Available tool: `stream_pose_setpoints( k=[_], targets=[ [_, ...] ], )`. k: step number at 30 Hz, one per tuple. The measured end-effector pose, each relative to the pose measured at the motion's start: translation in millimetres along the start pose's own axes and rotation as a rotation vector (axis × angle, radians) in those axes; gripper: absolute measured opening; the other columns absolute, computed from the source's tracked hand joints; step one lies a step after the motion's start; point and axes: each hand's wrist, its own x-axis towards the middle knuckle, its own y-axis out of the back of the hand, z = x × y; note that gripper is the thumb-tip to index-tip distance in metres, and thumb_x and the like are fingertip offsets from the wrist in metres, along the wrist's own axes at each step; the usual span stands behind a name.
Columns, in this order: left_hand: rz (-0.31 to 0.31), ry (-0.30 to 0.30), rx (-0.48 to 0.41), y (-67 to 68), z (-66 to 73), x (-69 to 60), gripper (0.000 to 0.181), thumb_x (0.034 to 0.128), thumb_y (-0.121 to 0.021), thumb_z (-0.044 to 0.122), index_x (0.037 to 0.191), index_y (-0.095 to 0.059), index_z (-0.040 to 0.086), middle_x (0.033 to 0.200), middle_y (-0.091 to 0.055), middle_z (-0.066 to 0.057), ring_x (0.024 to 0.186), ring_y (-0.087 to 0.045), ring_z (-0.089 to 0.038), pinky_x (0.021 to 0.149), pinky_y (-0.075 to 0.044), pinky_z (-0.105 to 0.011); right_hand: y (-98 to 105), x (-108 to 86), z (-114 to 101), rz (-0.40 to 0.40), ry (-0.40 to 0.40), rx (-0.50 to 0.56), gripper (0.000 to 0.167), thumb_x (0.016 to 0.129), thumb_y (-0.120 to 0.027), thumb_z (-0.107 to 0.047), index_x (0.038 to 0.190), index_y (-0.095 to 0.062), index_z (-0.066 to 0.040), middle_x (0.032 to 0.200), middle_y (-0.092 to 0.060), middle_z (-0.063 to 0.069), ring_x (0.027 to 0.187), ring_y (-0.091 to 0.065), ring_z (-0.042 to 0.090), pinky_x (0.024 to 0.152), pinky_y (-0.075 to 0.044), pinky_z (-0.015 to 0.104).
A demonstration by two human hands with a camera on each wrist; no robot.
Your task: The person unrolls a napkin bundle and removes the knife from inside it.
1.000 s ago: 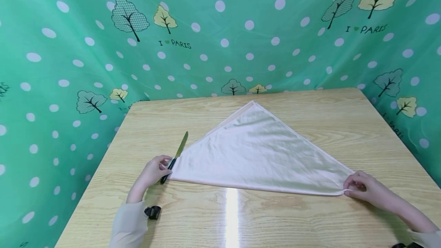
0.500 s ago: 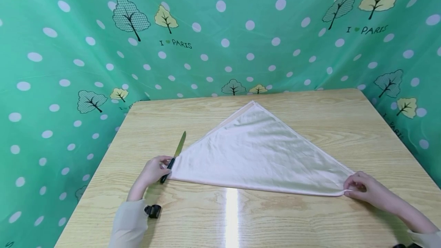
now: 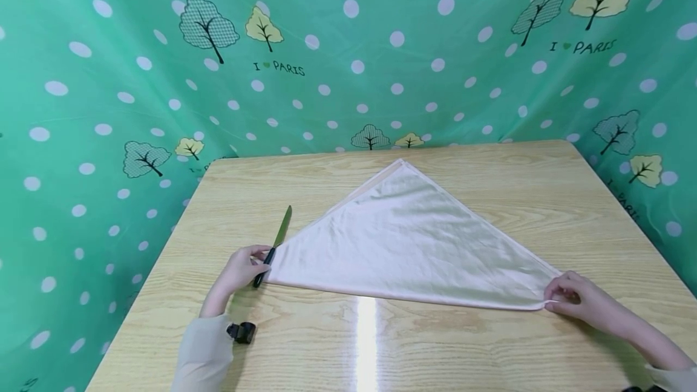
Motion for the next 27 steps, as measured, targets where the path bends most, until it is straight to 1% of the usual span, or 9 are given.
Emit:
stream_pose_setpoints(
  k=[8,13,16,19,24,27],
  targets=[
    [0.001,0.034,-0.042,-1.8,2.5,1.9,0.040,0.0786,-0.059,-0.001,0.117,-0.051,-0.007,0.092,-0.058,-0.017,0.077,-0.056,-0.023,0.060,-0.047,-0.029,0,0.0,0,-0.008,-0.004,-0.001,0.018,0.071,-0.070,-0.005,0.075,-0.057,-0.017,0.076,-0.041,-0.010,0.067,-0.033,0.000,0.053,-0.030,0.020],
    [0.024,0.008,-0.058,-1.3,4.3,6.0,0.040,0.0775,-0.059,-0.003,0.116,-0.051,-0.008,0.092,-0.058,-0.019,0.077,-0.058,-0.026,0.062,-0.048,-0.030,1,-0.3,0,-0.014,-0.013,-0.003,0.018,0.072,-0.070,-0.006,0.075,-0.057,-0.017,0.076,-0.041,-0.009,0.067,-0.033,0.000,0.053,-0.030,0.020],
    [0.037,0.001,-0.064,0.4,6.5,10.5,0.040,0.0771,-0.059,-0.003,0.116,-0.051,-0.008,0.092,-0.059,-0.020,0.076,-0.058,-0.026,0.062,-0.048,-0.030,1,-0.4,0,-0.012,-0.009,0.000,0.018,0.072,-0.070,-0.005,0.075,-0.056,-0.017,0.075,-0.041,-0.009,0.066,-0.033,0.000,0.053,-0.029,0.020],
    [0.036,0.011,-0.067,2.4,10.5,15.2,0.040,0.0782,-0.058,-0.002,0.117,-0.050,-0.007,0.095,-0.058,-0.021,0.078,-0.057,-0.026,0.063,-0.048,-0.031,2,-0.5,-1,-0.011,-0.012,-0.002,0.018,0.071,-0.070,-0.005,0.075,-0.057,-0.017,0.075,-0.041,-0.009,0.066,-0.033,0.000,0.053,-0.029,0.020],
    [0.038,0.026,-0.085,4.0,19.6,25.1,0.041,0.0798,-0.057,-0.001,0.119,-0.049,-0.006,0.099,-0.056,-0.022,0.079,-0.057,-0.026,0.065,-0.047,-0.030,3,-1.0,-3,-0.040,-0.060,-0.020,0.015,0.073,-0.069,-0.008,0.075,-0.057,-0.016,0.076,-0.041,-0.006,0.066,-0.033,0.000,0.053,-0.030,0.020],
    [0.045,0.036,-0.102,3.6,24.1,31.8,0.042,0.0799,-0.057,-0.001,0.121,-0.048,-0.006,0.101,-0.055,-0.023,0.078,-0.056,-0.024,0.063,-0.046,-0.028,4,-0.9,-4,-0.044,-0.067,-0.021,0.015,0.073,-0.069,-0.008,0.076,-0.057,-0.015,0.076,-0.040,-0.005,0.066,-0.032,0.000,0.053,-0.029,0.019]
  ],
)
